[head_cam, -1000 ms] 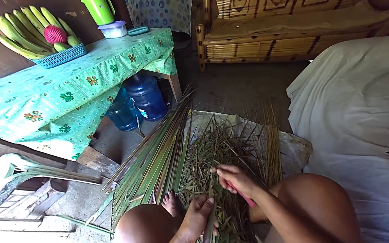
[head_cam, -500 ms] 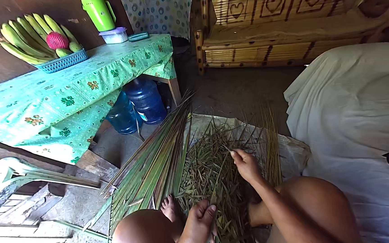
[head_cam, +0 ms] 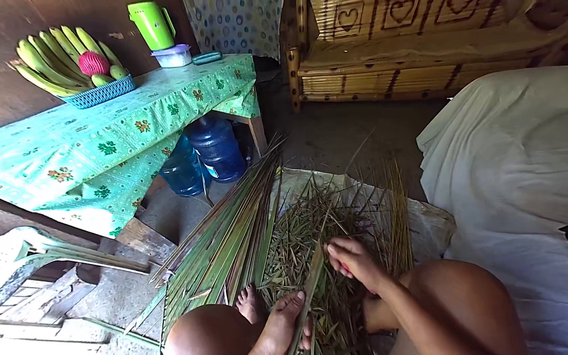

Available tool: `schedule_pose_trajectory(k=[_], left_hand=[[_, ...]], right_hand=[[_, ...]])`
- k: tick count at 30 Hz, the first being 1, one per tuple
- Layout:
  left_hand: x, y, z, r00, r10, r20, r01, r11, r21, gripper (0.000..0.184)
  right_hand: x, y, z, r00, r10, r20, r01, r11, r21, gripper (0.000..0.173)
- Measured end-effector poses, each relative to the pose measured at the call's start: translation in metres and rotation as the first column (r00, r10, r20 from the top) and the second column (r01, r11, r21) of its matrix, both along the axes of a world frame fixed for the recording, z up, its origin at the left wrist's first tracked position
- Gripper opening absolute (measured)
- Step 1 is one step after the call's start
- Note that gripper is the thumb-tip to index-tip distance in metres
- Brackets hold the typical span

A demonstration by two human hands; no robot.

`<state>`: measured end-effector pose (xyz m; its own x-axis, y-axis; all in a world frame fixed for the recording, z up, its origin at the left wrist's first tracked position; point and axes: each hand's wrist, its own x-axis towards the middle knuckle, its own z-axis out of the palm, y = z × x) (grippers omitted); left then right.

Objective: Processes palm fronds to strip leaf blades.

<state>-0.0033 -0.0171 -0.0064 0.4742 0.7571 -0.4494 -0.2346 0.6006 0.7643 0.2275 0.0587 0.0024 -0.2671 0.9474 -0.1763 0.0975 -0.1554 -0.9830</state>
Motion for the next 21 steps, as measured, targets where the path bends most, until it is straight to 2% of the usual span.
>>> schedule_pose_trajectory(k=[2, 4, 6, 8, 10, 12, 14, 17, 19, 21], left_hand=[[0.000, 0.003, -0.001, 0.997, 0.082, 0.003, -0.082, 0.996, -0.043, 0.038], [0.000, 0.005, -0.003, 0.990, 0.131, 0.049, -0.126, 0.988, -0.089, 0.039], [-0.001, 0.006, -0.004, 0.985, 0.139, 0.103, -0.127, 0.985, -0.113, 0.039], [-0.001, 0.007, -0.001, 0.985, 0.109, 0.135, -0.090, 0.986, -0.140, 0.039], [-0.001, 0.006, 0.001, 0.985, 0.090, 0.146, -0.068, 0.986, -0.154, 0.039], [-0.001, 0.003, 0.002, 0.990, 0.064, 0.125, -0.045, 0.989, -0.144, 0.038], [-0.002, 0.002, 0.003, 0.994, 0.059, 0.097, -0.044, 0.989, -0.142, 0.038], [-0.003, 0.005, 0.001, 0.992, 0.095, 0.084, -0.080, 0.983, -0.163, 0.039], [-0.003, 0.007, 0.000, 0.987, 0.129, 0.101, -0.111, 0.981, -0.161, 0.039], [-0.003, 0.007, -0.001, 0.982, 0.148, 0.119, -0.128, 0.978, -0.162, 0.039]], right_hand=[[-0.007, -0.022, -0.001, 0.981, 0.157, 0.116, -0.171, 0.978, 0.123, 0.031], [-0.018, -0.039, -0.009, 0.926, 0.273, 0.260, -0.340, 0.902, 0.266, 0.033], [-0.025, -0.043, -0.020, 0.888, 0.229, 0.398, -0.397, 0.819, 0.415, 0.033], [-0.026, -0.035, -0.024, 0.870, 0.058, 0.490, -0.330, 0.807, 0.491, 0.034], [-0.019, -0.017, -0.024, 0.828, -0.106, 0.550, -0.198, 0.864, 0.464, 0.036], [-0.010, 0.001, -0.015, 0.804, -0.193, 0.562, -0.021, 0.936, 0.351, 0.037], [-0.003, 0.007, -0.009, 0.815, -0.210, 0.540, 0.032, 0.947, 0.321, 0.036], [-0.013, -0.019, -0.004, 0.901, 0.050, 0.431, -0.193, 0.937, 0.293, 0.036], [-0.027, -0.038, -0.011, 0.894, 0.224, 0.387, -0.360, 0.874, 0.326, 0.034], [-0.035, -0.042, -0.021, 0.871, 0.254, 0.421, -0.429, 0.812, 0.397, 0.035]])
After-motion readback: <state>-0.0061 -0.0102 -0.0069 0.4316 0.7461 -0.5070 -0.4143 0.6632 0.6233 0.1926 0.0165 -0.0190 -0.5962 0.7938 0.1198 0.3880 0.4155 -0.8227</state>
